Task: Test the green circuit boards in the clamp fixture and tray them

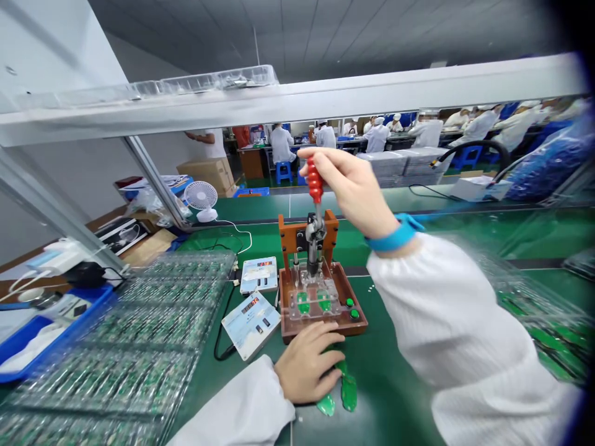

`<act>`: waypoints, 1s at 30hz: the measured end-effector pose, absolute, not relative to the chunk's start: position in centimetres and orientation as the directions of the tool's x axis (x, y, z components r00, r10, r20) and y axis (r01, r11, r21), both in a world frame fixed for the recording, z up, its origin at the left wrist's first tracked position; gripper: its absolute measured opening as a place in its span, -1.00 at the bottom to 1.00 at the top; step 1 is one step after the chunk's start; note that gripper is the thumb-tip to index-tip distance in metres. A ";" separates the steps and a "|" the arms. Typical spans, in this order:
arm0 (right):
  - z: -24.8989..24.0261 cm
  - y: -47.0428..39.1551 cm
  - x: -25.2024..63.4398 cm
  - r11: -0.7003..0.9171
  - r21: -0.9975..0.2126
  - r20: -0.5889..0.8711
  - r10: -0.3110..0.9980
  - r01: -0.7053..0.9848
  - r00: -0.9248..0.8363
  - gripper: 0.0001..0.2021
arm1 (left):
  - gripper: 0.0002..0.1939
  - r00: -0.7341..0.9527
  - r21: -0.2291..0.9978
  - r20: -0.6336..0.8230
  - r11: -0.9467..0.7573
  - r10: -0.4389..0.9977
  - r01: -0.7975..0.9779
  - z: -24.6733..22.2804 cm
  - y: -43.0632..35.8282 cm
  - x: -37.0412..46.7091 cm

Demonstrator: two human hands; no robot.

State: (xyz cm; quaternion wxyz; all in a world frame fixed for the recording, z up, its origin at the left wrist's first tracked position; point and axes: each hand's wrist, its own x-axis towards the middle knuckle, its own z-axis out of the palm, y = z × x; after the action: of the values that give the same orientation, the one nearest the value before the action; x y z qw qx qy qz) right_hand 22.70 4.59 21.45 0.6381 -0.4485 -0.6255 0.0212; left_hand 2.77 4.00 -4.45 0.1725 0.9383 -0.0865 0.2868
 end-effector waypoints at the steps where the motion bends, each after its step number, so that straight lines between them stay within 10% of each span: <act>1: 21.0 3.0 21.7 0.599 -0.523 0.829 0.522 0.606 0.199 -0.74 | -0.80 0.817 0.276 0.573 -0.924 -0.064 -0.265 -4.5 4.0 2.8; 20: 9.3 -2.5 18.7 0.616 -0.188 0.947 0.321 0.765 -0.026 -0.42 | -0.80 0.822 0.251 0.565 -0.936 -0.066 -0.248 -5.2 4.0 3.1; 30: 5.4 -0.5 17.4 0.610 -0.236 0.965 0.238 0.756 0.110 -0.33 | -0.76 0.846 0.265 0.530 -0.935 -0.061 -0.234 -5.6 4.0 3.3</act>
State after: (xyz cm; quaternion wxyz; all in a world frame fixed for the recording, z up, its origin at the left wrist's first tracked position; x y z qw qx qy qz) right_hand 17.36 -0.54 5.35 0.6339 -0.3913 -0.6351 -0.2045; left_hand 3.28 4.04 -5.60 0.1620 0.9469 -0.0780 0.2667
